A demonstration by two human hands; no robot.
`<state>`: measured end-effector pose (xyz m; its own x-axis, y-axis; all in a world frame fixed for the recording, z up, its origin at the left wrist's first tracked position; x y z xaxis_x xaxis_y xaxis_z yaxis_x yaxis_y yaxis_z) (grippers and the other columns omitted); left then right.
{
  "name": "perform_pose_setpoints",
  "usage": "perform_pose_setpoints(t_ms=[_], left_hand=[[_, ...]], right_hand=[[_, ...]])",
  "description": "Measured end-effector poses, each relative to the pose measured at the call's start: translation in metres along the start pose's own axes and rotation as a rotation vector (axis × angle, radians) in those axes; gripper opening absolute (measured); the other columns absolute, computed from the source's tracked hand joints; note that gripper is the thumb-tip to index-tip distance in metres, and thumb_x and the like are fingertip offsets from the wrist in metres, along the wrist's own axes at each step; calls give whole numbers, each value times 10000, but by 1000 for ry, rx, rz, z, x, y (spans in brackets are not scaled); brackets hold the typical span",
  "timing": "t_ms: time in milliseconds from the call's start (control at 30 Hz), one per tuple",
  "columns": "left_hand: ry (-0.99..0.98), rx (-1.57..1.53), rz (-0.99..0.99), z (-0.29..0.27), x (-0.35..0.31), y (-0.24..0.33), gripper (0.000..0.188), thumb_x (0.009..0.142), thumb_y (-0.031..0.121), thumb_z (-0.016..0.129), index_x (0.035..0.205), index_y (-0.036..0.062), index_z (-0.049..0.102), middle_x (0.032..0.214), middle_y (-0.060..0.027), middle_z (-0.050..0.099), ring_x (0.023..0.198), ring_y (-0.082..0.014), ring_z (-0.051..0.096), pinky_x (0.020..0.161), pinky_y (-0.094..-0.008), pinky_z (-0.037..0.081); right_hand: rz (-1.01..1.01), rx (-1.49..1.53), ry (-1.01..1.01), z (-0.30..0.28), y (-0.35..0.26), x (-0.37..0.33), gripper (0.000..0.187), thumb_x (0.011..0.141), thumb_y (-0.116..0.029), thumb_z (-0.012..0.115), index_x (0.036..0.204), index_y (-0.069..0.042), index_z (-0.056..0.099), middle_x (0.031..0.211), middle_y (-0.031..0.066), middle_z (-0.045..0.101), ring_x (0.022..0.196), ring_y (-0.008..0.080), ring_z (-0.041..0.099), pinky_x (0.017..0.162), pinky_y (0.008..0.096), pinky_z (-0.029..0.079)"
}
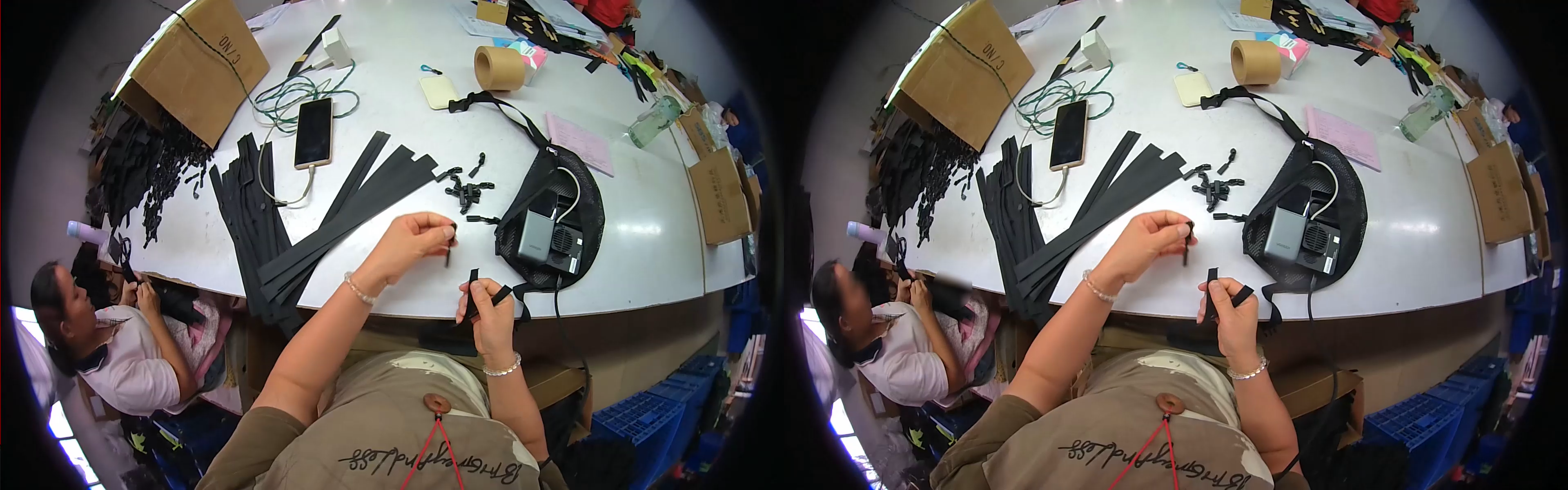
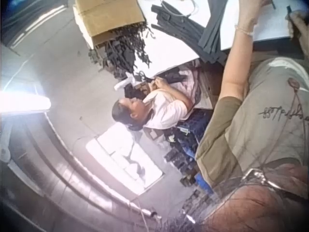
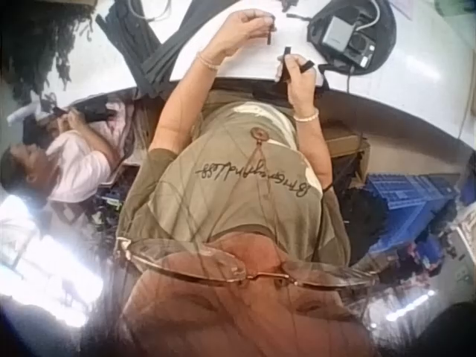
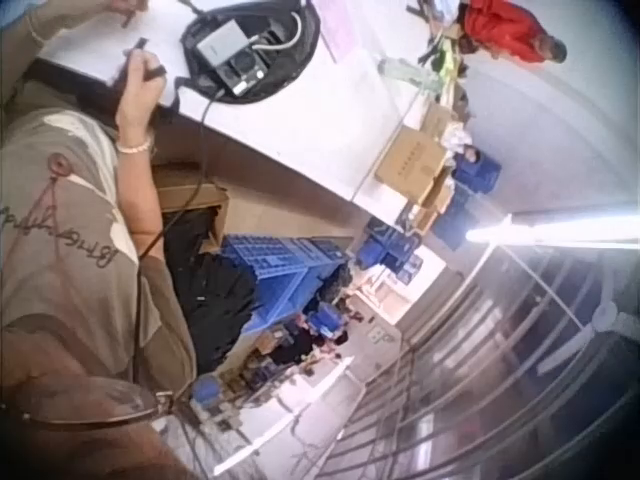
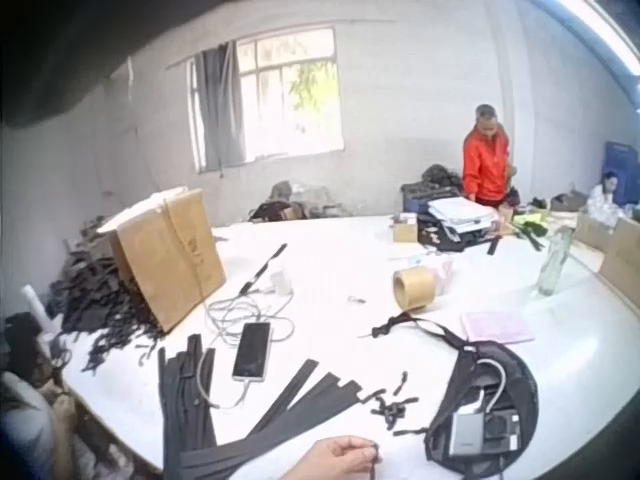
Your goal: Assembling plastic buckles and clips onto fabric straps at a workstation.
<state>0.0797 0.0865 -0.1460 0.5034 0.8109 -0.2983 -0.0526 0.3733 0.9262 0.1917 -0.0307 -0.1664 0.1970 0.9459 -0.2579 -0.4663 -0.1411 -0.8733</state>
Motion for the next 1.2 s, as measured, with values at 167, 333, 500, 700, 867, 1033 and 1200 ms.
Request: perform_pose_setpoints(t_ms=[167, 333, 500, 700, 867, 1033, 1200], left_hand=[[-228, -490, -172, 32, -33, -22, 216, 902, 152, 566, 1085, 41, 591, 962, -49, 635, 881, -111, 606, 758, -239, 517], [-262, -567, -249, 45, -50, -30, 353, 892, 204, 590, 1212, 65, 535, 919, -3, 599, 884, -96, 562, 716, -217, 474], [-277, -594, -254, 50, -55, -34, 324, 893, 185, 586, 1192, 65, 551, 919, -6, 599, 884, -96, 564, 724, -217, 471], [-219, -472, -112, 48, -57, -28, 252, 856, 79, 614, 1104, 36, 591, 906, -25, 601, 850, -106, 576, 756, -231, 486], [-142, -384, -64, 41, -58, -28, 251, 807, 6, 648, 1054, 21, 605, 909, -31, 602, 843, -113, 588, 771, -236, 504], [10, -68, 244, 29, -63, -8, 236, 769, -46, 661, 993, 9, 608, 936, -55, 621, 848, -122, 604, 776, -245, 507], [105, 200, 420, 27, -78, 14, 214, 754, -56, 653, 957, -8, 607, 913, -61, 635, 840, -120, 611, 772, -246, 502]], right_hand=[[13, 89, -30, 4, -1, -4, 182, 917, -113, 513, 846, 44, 571, 599, 38, 523, 491, 98, 479, 437, 241, 417], [-17, 79, -37, 11, -17, -13, 168, 912, -128, 520, 844, 22, 551, 595, 37, 497, 480, 106, 460, 402, 237, 392], [-34, 70, -37, 13, -26, -18, 165, 908, -125, 524, 843, 24, 554, 586, 40, 497, 467, 102, 454, 395, 232, 388], [-29, 87, -28, 15, -24, -19, 155, 904, -100, 533, 854, 42, 574, 603, 38, 524, 470, 94, 465, 405, 231, 389], [-37, 92, 7, 13, -23, -18, 152, 905, -101, 532, 856, 36, 575, 598, 33, 518, 470, 91, 463, 402, 231, 386], [-35, 49, 42, 12, -25, -18, 154, 909, -122, 527, 852, 17, 561, 584, 29, 497, 460, 86, 442, 383, 219, 379], [-28, 49, 84, 9, -22, -19, 114, 862, -64, 595, 891, 46, 580, 655, 44, 557, 468, 78, 469, 385, 213, 391]])
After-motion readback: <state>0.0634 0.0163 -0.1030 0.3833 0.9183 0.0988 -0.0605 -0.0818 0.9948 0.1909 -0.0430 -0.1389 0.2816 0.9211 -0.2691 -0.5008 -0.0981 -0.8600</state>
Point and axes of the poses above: each hand's wrist, its own x-axis towards the middle knuckle, its own z-axis out of the palm, y = z × x, the point moved 10 cm from there along x, towards the middle knuckle
